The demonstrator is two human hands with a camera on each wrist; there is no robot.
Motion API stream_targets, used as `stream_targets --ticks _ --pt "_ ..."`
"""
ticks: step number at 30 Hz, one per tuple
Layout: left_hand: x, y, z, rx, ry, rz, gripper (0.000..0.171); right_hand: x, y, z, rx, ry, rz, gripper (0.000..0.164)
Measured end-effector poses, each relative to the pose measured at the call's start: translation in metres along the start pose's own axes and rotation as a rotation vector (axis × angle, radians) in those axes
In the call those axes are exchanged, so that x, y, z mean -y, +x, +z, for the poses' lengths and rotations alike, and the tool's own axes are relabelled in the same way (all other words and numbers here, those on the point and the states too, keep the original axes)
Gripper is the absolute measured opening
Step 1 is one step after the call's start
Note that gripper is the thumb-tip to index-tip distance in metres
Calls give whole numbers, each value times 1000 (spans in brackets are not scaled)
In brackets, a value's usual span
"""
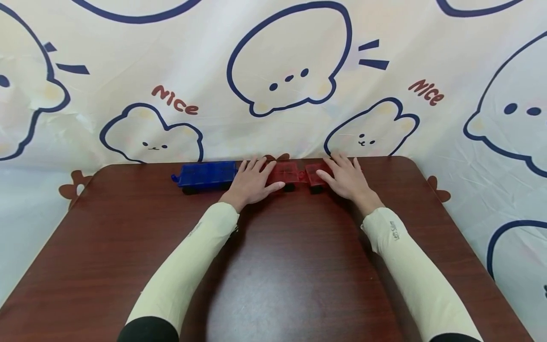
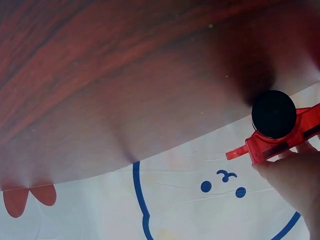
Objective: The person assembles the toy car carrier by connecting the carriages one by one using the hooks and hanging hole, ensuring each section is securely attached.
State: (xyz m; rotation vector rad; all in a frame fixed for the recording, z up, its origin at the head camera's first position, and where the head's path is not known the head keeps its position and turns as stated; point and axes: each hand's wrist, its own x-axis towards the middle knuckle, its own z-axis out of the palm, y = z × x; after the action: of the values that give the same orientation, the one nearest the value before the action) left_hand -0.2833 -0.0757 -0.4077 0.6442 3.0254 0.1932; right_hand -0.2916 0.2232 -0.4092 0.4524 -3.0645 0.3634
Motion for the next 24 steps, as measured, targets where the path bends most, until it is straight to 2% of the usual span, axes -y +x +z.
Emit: stream_targets --ticks 18,24 --pt "1 6 7 35 61 34 87 1 0 2 49 -43 5 78" --pt "3 8 9 22 73 34 85 0 2 7 65 -64 22 80"
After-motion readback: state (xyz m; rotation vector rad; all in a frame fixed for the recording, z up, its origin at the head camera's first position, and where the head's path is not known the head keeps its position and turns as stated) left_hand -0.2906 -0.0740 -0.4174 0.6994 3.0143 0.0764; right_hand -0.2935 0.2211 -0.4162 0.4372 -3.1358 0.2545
